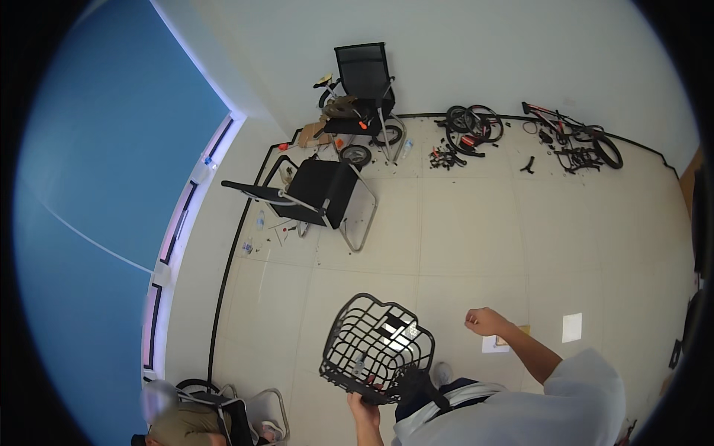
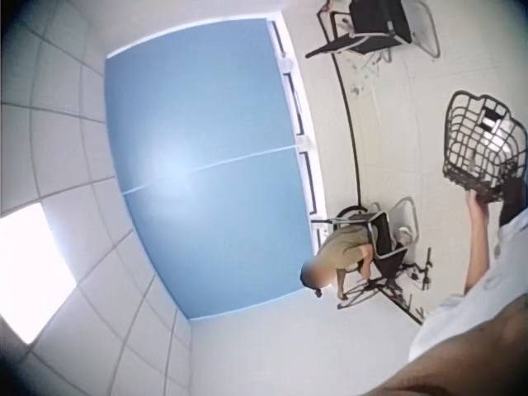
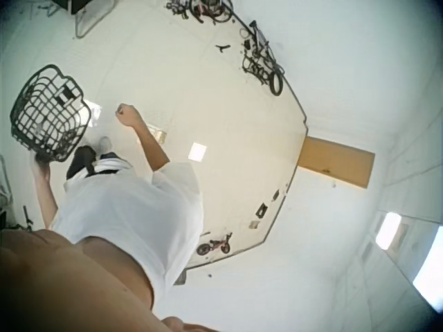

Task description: The person picks up a black bicycle basket and sits on a chair. Using an orange screwdriver, they tighten screws on the basket's mounting bracket while holding it on their lap. The task focuses on securing the bracket hardware.

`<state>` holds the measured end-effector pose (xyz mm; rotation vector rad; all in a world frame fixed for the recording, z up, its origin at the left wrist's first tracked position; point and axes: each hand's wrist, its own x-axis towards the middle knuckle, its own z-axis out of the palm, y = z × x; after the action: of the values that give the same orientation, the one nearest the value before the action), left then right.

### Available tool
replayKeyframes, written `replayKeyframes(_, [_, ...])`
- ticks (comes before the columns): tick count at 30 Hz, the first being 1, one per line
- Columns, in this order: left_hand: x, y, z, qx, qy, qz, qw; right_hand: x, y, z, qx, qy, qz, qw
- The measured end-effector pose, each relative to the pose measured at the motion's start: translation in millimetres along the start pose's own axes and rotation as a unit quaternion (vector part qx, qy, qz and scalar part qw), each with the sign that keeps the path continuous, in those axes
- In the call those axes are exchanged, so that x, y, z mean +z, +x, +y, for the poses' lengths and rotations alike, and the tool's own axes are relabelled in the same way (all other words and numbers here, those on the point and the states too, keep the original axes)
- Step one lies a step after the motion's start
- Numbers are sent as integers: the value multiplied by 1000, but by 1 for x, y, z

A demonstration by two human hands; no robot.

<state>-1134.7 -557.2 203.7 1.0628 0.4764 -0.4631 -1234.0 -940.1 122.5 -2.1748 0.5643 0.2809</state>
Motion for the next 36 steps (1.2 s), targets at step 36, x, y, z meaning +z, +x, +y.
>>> replayKeyframes(36, [593, 729, 291, 3, -45, 215, 976, -452, 1009, -42, 106, 228, 177, 952])
